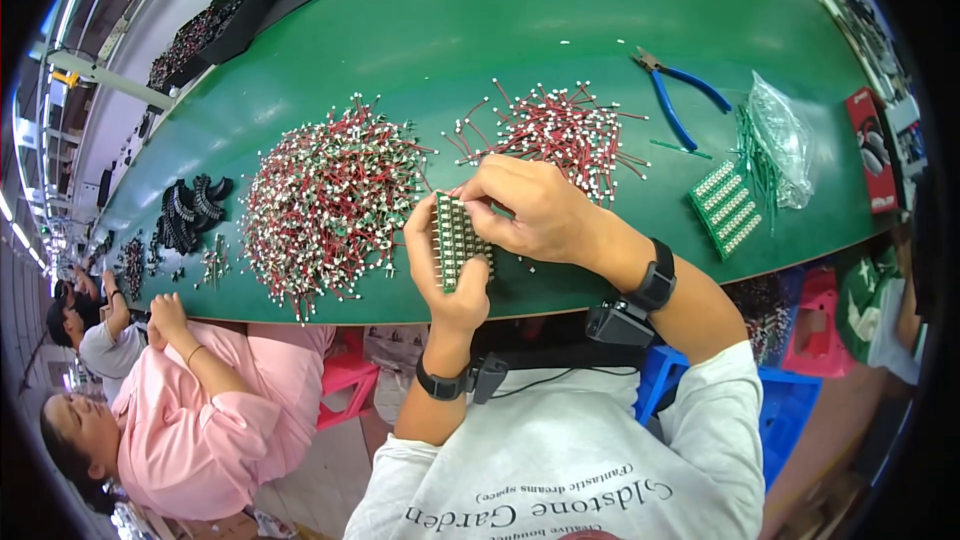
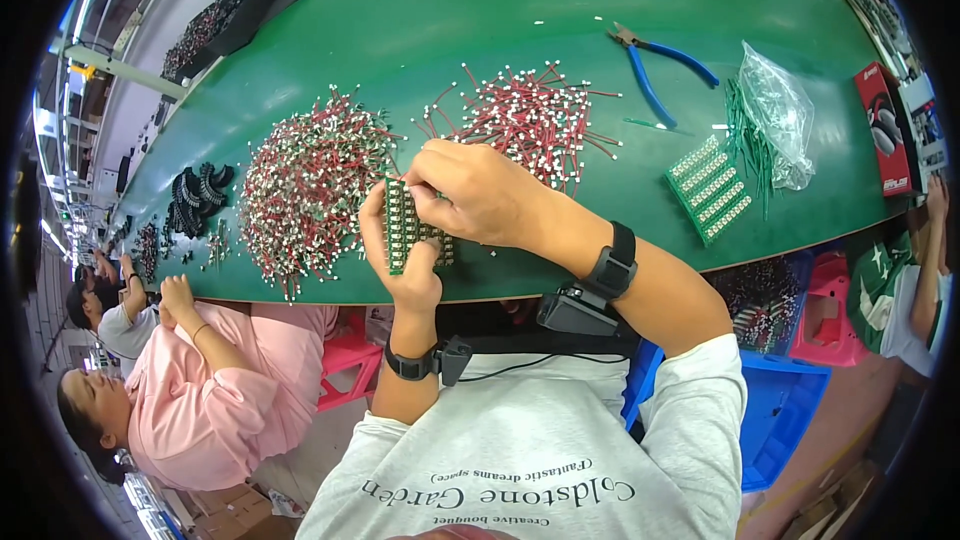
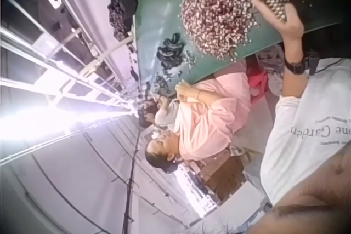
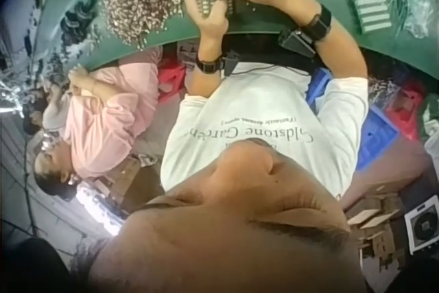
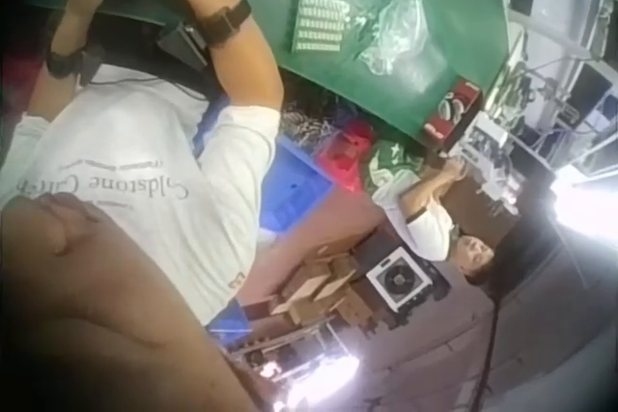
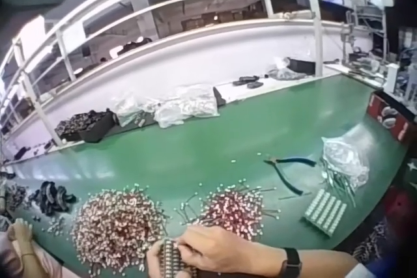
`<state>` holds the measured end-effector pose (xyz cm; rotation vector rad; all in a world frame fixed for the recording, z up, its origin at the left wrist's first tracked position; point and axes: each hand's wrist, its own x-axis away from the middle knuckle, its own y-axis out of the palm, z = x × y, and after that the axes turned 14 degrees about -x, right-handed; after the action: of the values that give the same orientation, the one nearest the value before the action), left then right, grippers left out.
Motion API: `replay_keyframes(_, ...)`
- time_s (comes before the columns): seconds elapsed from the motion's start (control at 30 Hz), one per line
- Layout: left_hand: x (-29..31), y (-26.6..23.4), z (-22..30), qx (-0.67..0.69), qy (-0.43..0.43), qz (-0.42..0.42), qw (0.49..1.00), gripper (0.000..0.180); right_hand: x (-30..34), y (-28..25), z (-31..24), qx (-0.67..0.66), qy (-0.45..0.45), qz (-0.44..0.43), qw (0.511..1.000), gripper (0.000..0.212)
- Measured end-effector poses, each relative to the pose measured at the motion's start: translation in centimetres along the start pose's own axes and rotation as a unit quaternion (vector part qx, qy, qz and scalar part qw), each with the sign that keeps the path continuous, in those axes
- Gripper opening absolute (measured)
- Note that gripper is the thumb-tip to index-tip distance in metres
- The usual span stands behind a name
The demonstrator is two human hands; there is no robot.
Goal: The person picks up a circuit board and inserts small wire connectors into its ports by hand, one at a time. After filling the board, they set it down and pick up a new circuit board to repeat the process.
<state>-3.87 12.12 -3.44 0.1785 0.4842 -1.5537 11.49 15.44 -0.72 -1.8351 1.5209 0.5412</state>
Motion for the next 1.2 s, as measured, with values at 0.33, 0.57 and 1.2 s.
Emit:
replay_keyframes(0.33,0.2,-0.1,-0.8,-0.025,0.041,-0.016,0.999,0.068,0.1,0.1,-0.6,0.011,0.025,0.003,1.0,0.009)
replay_keyframes(0.57,0.3,-0.1,-1.1,-0.017,0.046,-0.013,0.999,0.069,-0.1,-0.2,-0.6,0.01,0.037,-0.019,0.999,0.008)
replay_keyframes(1.2,-0.1,-0.3,-1.2,-0.146,0.117,0.011,0.982,0.064,-0.1,0.2,-1.0,0.118,-0.058,-0.03,0.991,0.012)
